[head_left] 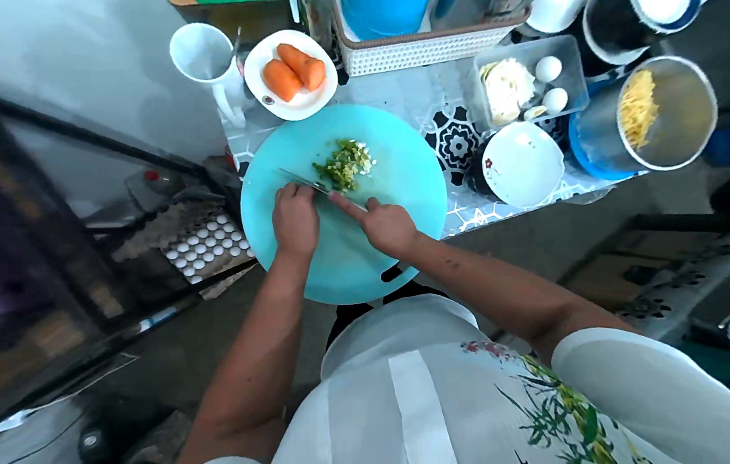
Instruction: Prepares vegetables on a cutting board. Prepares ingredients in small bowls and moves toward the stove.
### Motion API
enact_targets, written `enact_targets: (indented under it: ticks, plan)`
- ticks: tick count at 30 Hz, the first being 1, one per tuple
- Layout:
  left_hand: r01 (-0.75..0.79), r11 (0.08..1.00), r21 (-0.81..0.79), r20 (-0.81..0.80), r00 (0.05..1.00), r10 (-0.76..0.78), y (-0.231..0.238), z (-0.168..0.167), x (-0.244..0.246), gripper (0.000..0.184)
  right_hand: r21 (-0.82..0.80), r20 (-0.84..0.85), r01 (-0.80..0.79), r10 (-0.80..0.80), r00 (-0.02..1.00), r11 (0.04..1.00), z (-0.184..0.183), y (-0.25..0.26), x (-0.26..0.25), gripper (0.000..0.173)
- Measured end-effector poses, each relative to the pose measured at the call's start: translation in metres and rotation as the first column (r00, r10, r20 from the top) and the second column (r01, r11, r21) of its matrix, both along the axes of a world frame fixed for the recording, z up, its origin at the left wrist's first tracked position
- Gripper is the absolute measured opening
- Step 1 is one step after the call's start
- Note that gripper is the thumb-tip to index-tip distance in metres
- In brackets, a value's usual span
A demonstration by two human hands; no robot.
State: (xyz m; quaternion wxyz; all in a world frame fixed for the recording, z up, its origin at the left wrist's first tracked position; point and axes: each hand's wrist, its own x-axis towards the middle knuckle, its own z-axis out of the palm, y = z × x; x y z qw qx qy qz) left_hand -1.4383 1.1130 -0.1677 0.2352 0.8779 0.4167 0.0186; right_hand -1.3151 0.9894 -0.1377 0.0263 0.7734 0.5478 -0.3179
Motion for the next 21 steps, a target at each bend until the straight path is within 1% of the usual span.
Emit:
enact_targets:
  ticks: [1, 2, 3, 4, 5, 7, 9, 10, 11, 13, 14, 16, 17, 18, 19, 21]
  plan:
    - [-0.014, 1.000, -0.018, 0.004, 1.000, 0.014, 0.001, 0.001, 0.001, 0.018, 0.003, -0.013, -0.002, 0.002, 1.000, 1.000, -0.003, 0.004, 0.003, 0.075]
    - [-0.038, 0.998, -0.050, 0.007, 0.999, 0.038, 0.003, 0.002, 0.001, 0.019, 0.016, -0.034, 0.002, -0.001, 0.999, 1.000, -0.003, 0.009, 0.007, 0.067]
    - [-0.066, 0.994, -0.089, 0.007, 0.998, 0.066, 0.005, 0.005, 0.000, 0.019, 0.022, -0.061, 0.007, -0.006, 0.998, 1.000, 0.001, 0.014, 0.010, 0.061]
    - [-0.087, 0.989, -0.116, 0.007, 0.996, 0.089, 0.007, 0.008, -0.002, 0.018, 0.027, -0.068, 0.001, 0.001, 0.998, 1.000, 0.008, 0.017, 0.010, 0.058]
    - [-0.105, 0.985, -0.135, 0.002, 0.994, 0.106, 0.010, 0.011, -0.002, 0.017, 0.036, -0.056, -0.011, 0.013, 0.998, 0.999, 0.013, 0.018, 0.010, 0.058]
    - [-0.122, 0.983, -0.140, -0.020, 0.993, 0.120, 0.011, 0.012, -0.003, 0.017, 0.023, -0.019, -0.041, 0.042, 0.999, 0.999, 0.015, 0.012, 0.002, 0.067]
    - [-0.102, 0.990, -0.099, -0.040, 0.994, 0.098, 0.004, 0.007, -0.004, 0.019, -0.020, -0.014, -0.058, 0.058, 0.998, 0.998, 0.004, 0.006, -0.002, 0.076]
    - [-0.083, 0.994, -0.069, -0.042, 0.996, 0.080, -0.001, 0.005, -0.005, 0.020, -0.030, -0.015, -0.057, 0.057, 0.998, 0.998, -0.001, 0.008, -0.002, 0.075]
    - [-0.066, 0.997, -0.050, -0.038, 0.997, 0.065, -0.004, 0.004, -0.006, 0.021, -0.025, -0.025, -0.056, 0.056, 0.998, 0.998, -0.002, 0.014, 0.000, 0.071]
    - [-0.057, 0.996, -0.065, -0.027, 0.998, 0.056, -0.008, 0.004, -0.011, 0.025, -0.004, -0.070, -0.049, 0.049, 0.996, 0.999, 0.001, 0.024, 0.005, 0.060]
    - [-0.068, 0.995, -0.076, -0.012, 0.998, 0.067, -0.008, 0.004, -0.013, 0.026, 0.015, -0.075, -0.049, 0.050, 0.996, 0.999, 0.005, 0.024, 0.005, 0.058]
    - [-0.113, 0.987, -0.111, -0.006, 0.994, 0.113, -0.003, 0.006, -0.014, 0.023, 0.064, -0.027, -0.064, 0.066, 0.997, 0.996, 0.010, 0.015, -0.002, 0.060]
    - [-0.133, 0.982, -0.135, -0.017, 0.991, 0.132, 0.000, 0.008, -0.014, 0.022, 0.091, 0.011, -0.074, 0.073, 0.997, 0.993, 0.008, 0.007, -0.007, 0.064]
    - [-0.143, 0.977, -0.156, -0.032, 0.990, 0.140, 0.002, 0.010, -0.012, 0.021, 0.097, 0.044, -0.078, 0.074, 0.996, 0.992, 0.002, 0.001, -0.012, 0.069]
    - [-0.147, 0.973, -0.179, -0.056, 0.989, 0.140, 0.004, 0.011, -0.012, 0.021, 0.090, 0.065, -0.076, 0.070, 0.995, 0.993, -0.006, -0.001, -0.015, 0.070]
    - [-0.159, 0.961, -0.226, -0.086, 0.986, 0.143, 0.009, 0.013, -0.011, 0.020, 0.061, 0.050, -0.071, 0.068, 0.996, 0.996, -0.012, 0.007, -0.013, 0.064]
